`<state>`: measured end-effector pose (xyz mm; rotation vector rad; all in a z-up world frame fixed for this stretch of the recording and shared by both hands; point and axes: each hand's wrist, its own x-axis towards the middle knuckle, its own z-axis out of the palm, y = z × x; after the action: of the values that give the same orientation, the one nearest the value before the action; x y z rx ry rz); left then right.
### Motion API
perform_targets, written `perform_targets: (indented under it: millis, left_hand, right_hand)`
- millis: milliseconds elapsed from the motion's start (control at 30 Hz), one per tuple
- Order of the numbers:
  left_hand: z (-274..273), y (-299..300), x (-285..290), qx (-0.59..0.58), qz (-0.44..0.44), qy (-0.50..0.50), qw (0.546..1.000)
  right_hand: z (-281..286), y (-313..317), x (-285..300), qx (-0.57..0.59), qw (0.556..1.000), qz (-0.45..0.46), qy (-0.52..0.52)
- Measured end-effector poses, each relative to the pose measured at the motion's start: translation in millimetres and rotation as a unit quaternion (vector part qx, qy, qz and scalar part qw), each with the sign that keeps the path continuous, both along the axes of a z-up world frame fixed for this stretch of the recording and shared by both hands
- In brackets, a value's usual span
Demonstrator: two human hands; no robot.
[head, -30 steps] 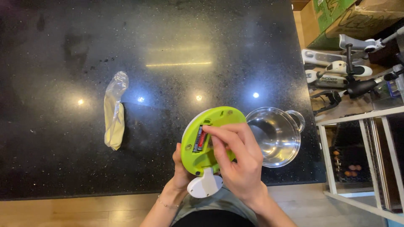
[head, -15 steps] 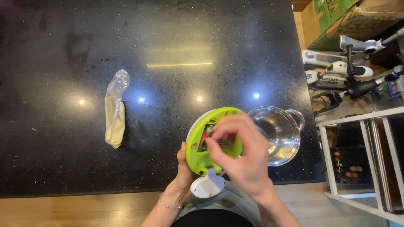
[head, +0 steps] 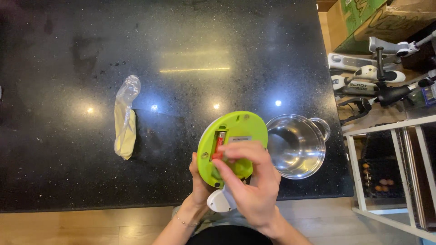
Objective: Prepare a kitchen scale by checking and adjusting its batteries.
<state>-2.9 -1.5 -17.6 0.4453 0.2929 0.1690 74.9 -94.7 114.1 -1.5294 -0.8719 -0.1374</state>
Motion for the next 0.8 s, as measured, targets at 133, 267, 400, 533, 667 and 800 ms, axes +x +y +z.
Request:
perform_targets:
  millis: [133, 267, 400, 533, 667, 800]
  left_hand:
    - [-8, 1, -3, -0.007, -0.006, -0.023, 1.0]
    - [-1, 0, -2, -0.019, -0.02, -0.019, 0.999]
    - [-7, 1, -3, 0.007, -0.015, -0.01, 1.0]
    - [1, 0, 1, 0.012, -0.019, -0.025, 0.999]
    - [8, -2, 2, 0.0, -0.04, -0.005, 0.999]
    - [8, -3, 0, -0.019, -0.086, -0.071, 0.994]
  right_hand:
    - [-8, -2, -8, 0.04, 0.988, 0.017, 0.15]
    - [-1, -1, -6, 0.042, 0.991, 0.014, 0.127]
    - [2, 1, -7, 0.03, 0.994, -0.015, 0.102]
    - [6, 2, -4, 0.017, 0.999, -0.019, 0.037]
    - [6, -1, -1, 0.091, 0.991, 0.006, 0.103]
    - [39, -3, 17, 0.174, 0.956, -0.052, 0.23]
